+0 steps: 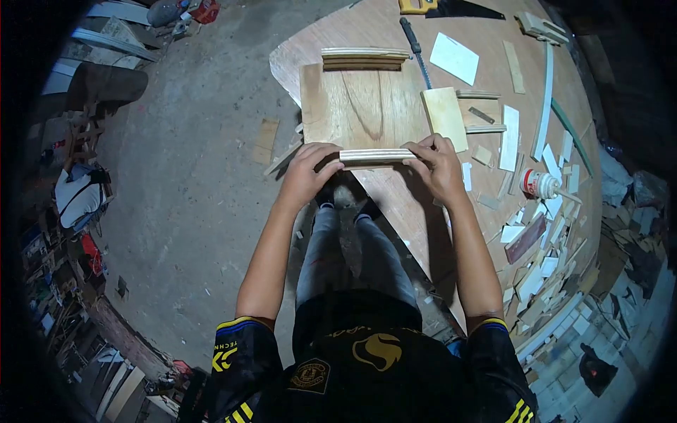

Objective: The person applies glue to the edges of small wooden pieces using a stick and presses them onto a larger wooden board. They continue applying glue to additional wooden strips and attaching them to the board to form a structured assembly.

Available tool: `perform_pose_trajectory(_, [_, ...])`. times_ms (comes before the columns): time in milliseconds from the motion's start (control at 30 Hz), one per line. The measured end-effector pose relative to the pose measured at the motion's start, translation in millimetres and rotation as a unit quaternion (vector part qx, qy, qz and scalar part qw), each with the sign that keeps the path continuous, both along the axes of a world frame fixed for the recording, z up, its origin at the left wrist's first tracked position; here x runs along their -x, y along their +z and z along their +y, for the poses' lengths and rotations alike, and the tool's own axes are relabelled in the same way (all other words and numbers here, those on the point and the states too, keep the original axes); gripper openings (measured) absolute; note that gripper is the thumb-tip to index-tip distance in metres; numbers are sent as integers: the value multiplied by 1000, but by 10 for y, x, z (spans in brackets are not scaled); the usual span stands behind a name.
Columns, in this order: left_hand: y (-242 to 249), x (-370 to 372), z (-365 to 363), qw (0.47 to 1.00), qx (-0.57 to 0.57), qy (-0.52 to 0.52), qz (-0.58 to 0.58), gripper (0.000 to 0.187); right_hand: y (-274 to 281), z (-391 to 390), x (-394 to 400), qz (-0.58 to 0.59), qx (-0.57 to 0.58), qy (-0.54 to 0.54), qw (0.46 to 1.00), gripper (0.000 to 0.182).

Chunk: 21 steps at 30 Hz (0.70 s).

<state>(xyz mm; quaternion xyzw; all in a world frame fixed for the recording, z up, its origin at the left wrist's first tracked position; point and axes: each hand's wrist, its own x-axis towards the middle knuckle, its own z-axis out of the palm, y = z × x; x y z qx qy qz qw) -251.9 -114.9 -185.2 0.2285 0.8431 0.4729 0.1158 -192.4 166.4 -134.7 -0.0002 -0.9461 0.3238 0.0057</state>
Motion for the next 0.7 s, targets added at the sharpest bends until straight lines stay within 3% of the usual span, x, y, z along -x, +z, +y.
perform_pose_trajectory(300, [-110,-253,139,991,-72,115,3,20,-68,-4,20,21,114,-11,993,33])
perform_pose_trajectory(467, [-218,-359,111,991,-47,124,7,18,-282,117,-29,16,79,1,997,42])
perform_pose_trajectory(567, [-259,-364,99,992,-53,115,9,18,-383,65,-92,-9,179,-62,982,37])
perform_pose_trajectory(700, [-420,-333,35,990,-87,110,-2,20,-634,40,-187,33,180,-70,981,37])
